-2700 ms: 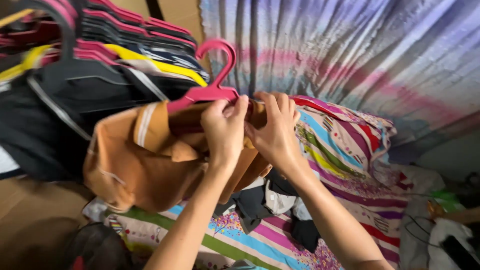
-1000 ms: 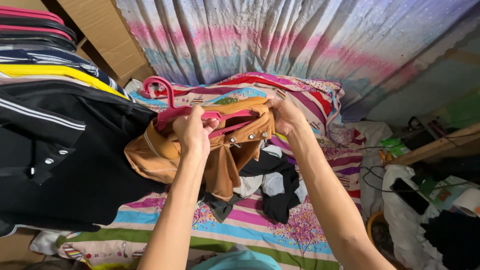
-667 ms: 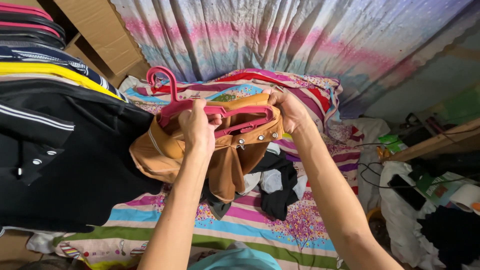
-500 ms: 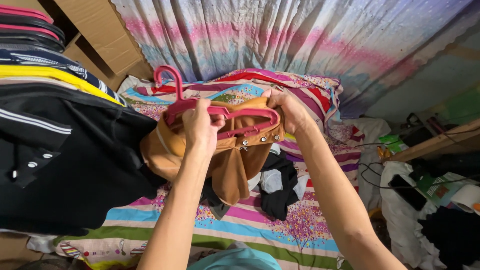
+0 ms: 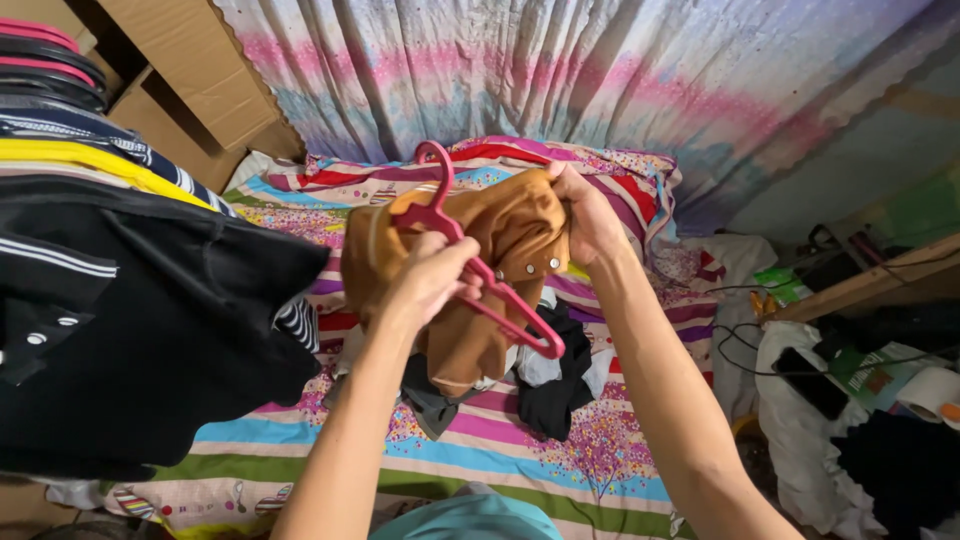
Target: The person hangs clothes by placing shirts and shorts onto plastic hangers and then hanging the hangers onto a rod.
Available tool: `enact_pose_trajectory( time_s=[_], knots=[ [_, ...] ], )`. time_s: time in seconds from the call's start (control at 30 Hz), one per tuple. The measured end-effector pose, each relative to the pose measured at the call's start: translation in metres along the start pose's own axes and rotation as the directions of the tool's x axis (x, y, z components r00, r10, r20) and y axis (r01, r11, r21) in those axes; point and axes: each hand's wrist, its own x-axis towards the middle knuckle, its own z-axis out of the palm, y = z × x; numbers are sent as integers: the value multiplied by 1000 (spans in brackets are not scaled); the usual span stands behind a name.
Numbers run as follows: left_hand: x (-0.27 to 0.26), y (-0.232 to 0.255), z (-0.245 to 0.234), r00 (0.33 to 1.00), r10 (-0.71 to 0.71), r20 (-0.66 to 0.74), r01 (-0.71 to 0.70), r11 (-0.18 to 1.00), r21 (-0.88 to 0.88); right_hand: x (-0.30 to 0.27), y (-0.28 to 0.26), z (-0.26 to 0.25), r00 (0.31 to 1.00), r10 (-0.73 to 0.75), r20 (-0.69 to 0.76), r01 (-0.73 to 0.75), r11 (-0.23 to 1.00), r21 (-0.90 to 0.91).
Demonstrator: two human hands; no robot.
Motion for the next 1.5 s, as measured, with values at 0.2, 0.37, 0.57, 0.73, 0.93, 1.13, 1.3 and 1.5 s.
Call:
enact_pose_trajectory(
  time_s=[0.2,0.37,0.57,0.73,0.93,1.13,1.3,1.5],
  knots=[
    [14,1,14,983,39,181,-7,985,-172,-46,-9,45,911,145,385,143,766,-626],
    [21,-7,15,993,98,63,-114,937,331,-59,-4,71,948,246,203,184,99,-978],
    [9,3,-23,653,744,-143,-260,398,880,-66,-20,48,926,228,300,201,375,-905],
    [26,-10,-55,591,785,-187,-216,377,901,-69,-29,37,910,308,276,94,495,-864],
    [66,-25,-130,648,598,-472,-230,744,627,-67,-43,1,909,370,190,10,438,-899],
    [85,-52,-168,753,174,-635,-317,941,-119,-66,-51,-39,888,379,259,74,437,-897],
    [81,-48,-176,843,-153,-516,-150,854,-498,-63,-54,-64,861,434,265,13,503,-864],
    [81,-38,-171,877,24,-480,-253,872,-419,-64,-69,-91,920,301,251,38,568,-822]
  ],
)
